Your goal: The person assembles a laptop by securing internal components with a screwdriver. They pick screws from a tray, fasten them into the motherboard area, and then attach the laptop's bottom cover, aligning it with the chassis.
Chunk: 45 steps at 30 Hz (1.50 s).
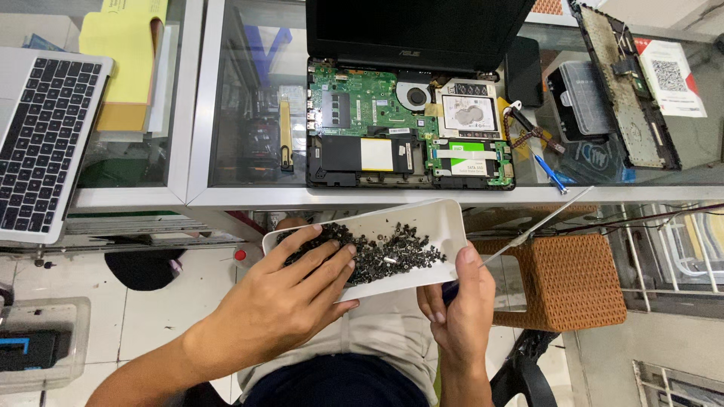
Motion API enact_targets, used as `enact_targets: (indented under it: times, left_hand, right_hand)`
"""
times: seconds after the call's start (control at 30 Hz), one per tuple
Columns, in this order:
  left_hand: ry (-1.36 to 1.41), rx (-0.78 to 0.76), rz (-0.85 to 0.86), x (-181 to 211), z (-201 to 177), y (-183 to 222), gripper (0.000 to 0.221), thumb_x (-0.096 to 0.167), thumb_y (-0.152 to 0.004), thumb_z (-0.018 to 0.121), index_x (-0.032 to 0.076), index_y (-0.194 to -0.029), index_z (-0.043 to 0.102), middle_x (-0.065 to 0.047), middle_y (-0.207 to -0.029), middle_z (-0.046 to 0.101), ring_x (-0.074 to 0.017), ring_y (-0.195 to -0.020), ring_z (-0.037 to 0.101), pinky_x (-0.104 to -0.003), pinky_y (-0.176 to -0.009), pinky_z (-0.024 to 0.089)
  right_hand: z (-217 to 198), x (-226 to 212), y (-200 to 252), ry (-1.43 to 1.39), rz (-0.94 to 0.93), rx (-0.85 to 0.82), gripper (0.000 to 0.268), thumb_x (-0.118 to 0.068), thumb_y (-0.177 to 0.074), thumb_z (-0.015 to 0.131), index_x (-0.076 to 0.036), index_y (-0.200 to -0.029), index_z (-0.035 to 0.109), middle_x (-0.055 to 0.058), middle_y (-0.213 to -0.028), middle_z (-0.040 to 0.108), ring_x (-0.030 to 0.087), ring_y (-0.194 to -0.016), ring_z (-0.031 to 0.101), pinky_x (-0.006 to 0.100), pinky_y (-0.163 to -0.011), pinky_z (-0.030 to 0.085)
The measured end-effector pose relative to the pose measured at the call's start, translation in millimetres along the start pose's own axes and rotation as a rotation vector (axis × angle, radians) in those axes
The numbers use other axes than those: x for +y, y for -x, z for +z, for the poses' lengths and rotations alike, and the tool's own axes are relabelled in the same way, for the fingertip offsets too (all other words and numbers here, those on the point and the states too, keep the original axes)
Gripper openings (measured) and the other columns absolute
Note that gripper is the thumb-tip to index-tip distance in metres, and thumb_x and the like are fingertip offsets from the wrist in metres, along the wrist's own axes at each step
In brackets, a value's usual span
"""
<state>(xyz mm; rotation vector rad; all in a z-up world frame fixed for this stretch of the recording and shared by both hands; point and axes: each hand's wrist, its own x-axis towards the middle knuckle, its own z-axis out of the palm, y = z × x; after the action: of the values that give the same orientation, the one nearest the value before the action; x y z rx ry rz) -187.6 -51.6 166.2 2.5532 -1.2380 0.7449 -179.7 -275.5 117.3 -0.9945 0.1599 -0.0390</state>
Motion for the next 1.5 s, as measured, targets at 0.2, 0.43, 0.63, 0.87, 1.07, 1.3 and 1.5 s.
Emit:
enact_targets:
  times: [0.2,0.43,0.63,0.87,1.07,1.3,1.5]
  left_hand:
    - [0.013,-0.013,0.011,-3,-4,-4,0.035,0.032,-0.097,0.065,-0.003,-0.100,0.069,-0.015,-0.111,0.068,-0.0284,-0.101,0.064,-0.047,-0.101,0.048]
    - [0.102,0.028,-0.063,-12,-10,-21,0.051,0.054,-0.095,0.064,0.003,-0.094,0.064,-0.010,-0.093,0.065,-0.0269,-0.090,0.059,-0.041,-0.086,0.043]
    - [-0.053,0.013,-0.091,-20,4,-33,0.015,-0.004,-0.081,0.057,0.010,-0.085,0.053,-0.013,-0.112,0.048,-0.0303,-0.103,0.048,-0.043,-0.090,0.041]
    - [0.008,-0.021,-0.158,-20,14,-34,0.011,0.013,-0.086,0.068,0.010,-0.083,0.058,-0.014,-0.130,0.050,-0.0348,-0.123,0.045,-0.051,-0.100,0.038]
    - [0.025,-0.037,-0.183,-22,19,-31,0.015,0.017,-0.083,0.072,0.009,-0.083,0.060,-0.013,-0.128,0.051,-0.0346,-0.123,0.045,-0.051,-0.100,0.037]
    - [0.010,-0.031,-0.135,-26,21,-31,0.009,0.005,-0.088,0.061,0.006,-0.082,0.056,-0.016,-0.120,0.051,-0.0362,-0.115,0.047,-0.050,-0.094,0.038]
    - [-0.042,-0.094,-0.150,-31,33,-26,0.007,0.004,-0.081,0.065,0.009,-0.080,0.060,-0.012,-0.117,0.051,-0.0346,-0.116,0.047,-0.048,-0.094,0.039]
  right_hand:
    - [5,-9,0,-0.007,0.019,-0.031,0.030,-0.026,-0.099,0.044,-0.002,-0.081,0.048,0.000,-0.038,0.022,0.007,-0.025,0.013,0.021,-0.026,0.013]
    - [3,-5,-3,-0.029,0.014,0.049,0.029,-0.027,-0.095,0.047,-0.001,-0.084,0.051,0.000,-0.041,0.026,0.006,-0.025,0.016,0.020,-0.025,0.014]
    - [0,4,-5,-0.013,0.027,0.092,0.030,-0.028,-0.096,0.047,-0.004,-0.078,0.048,0.000,-0.037,0.023,0.007,-0.024,0.014,0.021,-0.024,0.014]
    - [-1,6,-4,-0.024,0.023,0.096,0.028,-0.025,-0.096,0.046,-0.006,-0.076,0.045,0.001,-0.039,0.026,0.008,-0.025,0.014,0.021,-0.026,0.014]
    - [-2,10,-6,-0.001,0.046,0.127,0.025,-0.024,-0.095,0.046,-0.008,-0.076,0.043,0.000,-0.040,0.025,0.007,-0.025,0.015,0.022,-0.026,0.014]
    - [-2,15,-6,0.010,0.044,0.107,0.027,-0.025,-0.095,0.048,-0.006,-0.076,0.046,0.000,-0.039,0.025,0.008,-0.025,0.016,0.022,-0.026,0.015]
    - [-2,21,-8,-0.005,0.076,0.083,0.029,-0.027,-0.094,0.049,-0.006,-0.074,0.045,0.000,-0.035,0.022,0.009,-0.025,0.014,0.022,-0.026,0.012]
